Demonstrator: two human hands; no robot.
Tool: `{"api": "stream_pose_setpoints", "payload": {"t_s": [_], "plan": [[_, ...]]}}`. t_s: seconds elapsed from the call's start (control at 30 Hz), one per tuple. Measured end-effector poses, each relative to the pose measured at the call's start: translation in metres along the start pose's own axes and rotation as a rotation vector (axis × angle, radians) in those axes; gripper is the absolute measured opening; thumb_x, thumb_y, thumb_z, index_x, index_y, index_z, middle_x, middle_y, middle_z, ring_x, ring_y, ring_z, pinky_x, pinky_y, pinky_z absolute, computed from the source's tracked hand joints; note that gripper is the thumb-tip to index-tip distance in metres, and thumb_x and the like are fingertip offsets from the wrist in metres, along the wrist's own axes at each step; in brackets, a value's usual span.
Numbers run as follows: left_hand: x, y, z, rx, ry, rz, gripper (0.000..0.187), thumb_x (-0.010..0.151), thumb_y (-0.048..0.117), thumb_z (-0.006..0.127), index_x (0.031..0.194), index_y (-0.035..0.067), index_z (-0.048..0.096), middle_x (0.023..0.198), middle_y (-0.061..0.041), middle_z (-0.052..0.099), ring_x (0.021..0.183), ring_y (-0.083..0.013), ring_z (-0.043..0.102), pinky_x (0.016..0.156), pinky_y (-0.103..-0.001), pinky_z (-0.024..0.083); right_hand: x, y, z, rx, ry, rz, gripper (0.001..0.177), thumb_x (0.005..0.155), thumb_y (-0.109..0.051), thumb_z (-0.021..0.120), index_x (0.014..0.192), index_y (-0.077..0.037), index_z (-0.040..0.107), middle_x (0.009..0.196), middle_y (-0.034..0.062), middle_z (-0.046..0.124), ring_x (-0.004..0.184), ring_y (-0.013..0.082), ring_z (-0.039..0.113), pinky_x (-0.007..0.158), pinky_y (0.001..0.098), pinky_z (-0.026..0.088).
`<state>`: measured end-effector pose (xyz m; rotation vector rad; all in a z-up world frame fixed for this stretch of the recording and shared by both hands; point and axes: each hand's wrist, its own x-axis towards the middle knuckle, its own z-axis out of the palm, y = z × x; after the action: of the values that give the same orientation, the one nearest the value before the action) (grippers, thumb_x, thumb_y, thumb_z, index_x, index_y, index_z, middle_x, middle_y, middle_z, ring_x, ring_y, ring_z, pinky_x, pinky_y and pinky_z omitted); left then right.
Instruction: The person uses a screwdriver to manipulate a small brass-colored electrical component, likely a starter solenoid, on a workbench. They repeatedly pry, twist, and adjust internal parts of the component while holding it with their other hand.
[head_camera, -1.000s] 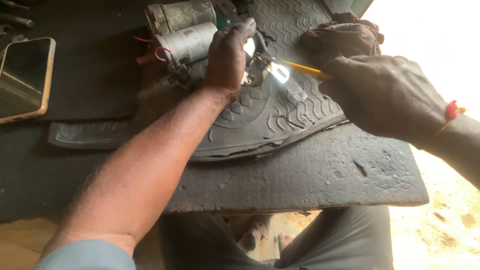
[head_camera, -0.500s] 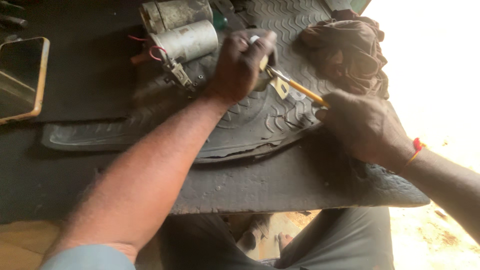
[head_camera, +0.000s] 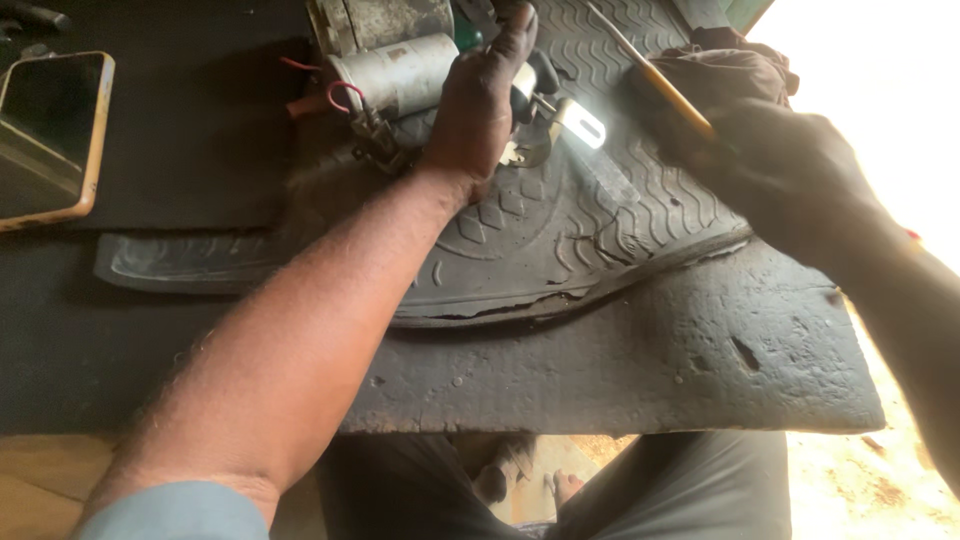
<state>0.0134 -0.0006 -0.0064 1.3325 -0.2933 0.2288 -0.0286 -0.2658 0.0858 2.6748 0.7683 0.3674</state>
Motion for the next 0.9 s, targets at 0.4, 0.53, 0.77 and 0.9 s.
{"api": "stream_pose_setpoints", "payload": {"t_s": [0.4, 0.53, 0.77, 0.9], "plan": [[0.006, -0.013, -0.008, -0.004, 0.0, 0.043, 0.065, 0.102, 0.063, 0.053, 0.101, 0.001, 0.07, 0.096, -0.003, 0.064, 0.094, -0.0134, 0.054, 0.091, -0.033, 0.047, 0.074, -0.023, 0.037, 0.766, 0.279, -0.019, 0.031, 0.101, -0.025, 0.061, 0.123, -0.009, 0.075, 0.114, 0.0139, 0.075, 0.1, 0.0281, 0.071, 0.085, 0.0427, 0.055], [0.006, -0.011, -0.004, 0.013, 0.001, 0.065, 0.066, 0.1, 0.067, 0.05, 0.105, 0.005, 0.07, 0.102, 0.001, 0.068, 0.099, -0.0097, 0.059, 0.093, -0.03, 0.046, 0.045, -0.041, 0.018, 0.887, 0.34, -0.035, 0.031, 0.102, -0.03, 0.067, 0.123, -0.008, 0.072, 0.108, 0.0121, 0.074, 0.095, 0.0251, 0.073, 0.08, 0.0377, 0.056], [-0.003, 0.004, -0.003, -0.105, -0.028, -0.066, 0.059, 0.101, 0.064, 0.055, 0.116, 0.01, 0.067, 0.087, 0.0, 0.058, 0.084, -0.0117, 0.055, 0.078, -0.03, 0.046, 0.042, -0.049, 0.016, 0.601, 0.505, -0.236, 0.026, 0.098, -0.017, 0.075, 0.122, -0.007, 0.076, 0.092, 0.0128, 0.071, 0.088, 0.0323, 0.07, 0.079, 0.0449, 0.056], [-0.007, 0.014, -0.003, -0.051, -0.092, -0.082, 0.061, 0.098, 0.062, 0.049, 0.104, 0.005, 0.071, 0.087, 0.0, 0.073, 0.08, -0.0103, 0.069, 0.075, -0.026, 0.056, 0.05, -0.031, 0.037, 0.666, 0.484, -0.127, 0.013, 0.102, -0.012, 0.069, 0.112, -0.007, 0.075, 0.099, 0.014, 0.074, 0.09, 0.0328, 0.071, 0.077, 0.044, 0.055]]}}
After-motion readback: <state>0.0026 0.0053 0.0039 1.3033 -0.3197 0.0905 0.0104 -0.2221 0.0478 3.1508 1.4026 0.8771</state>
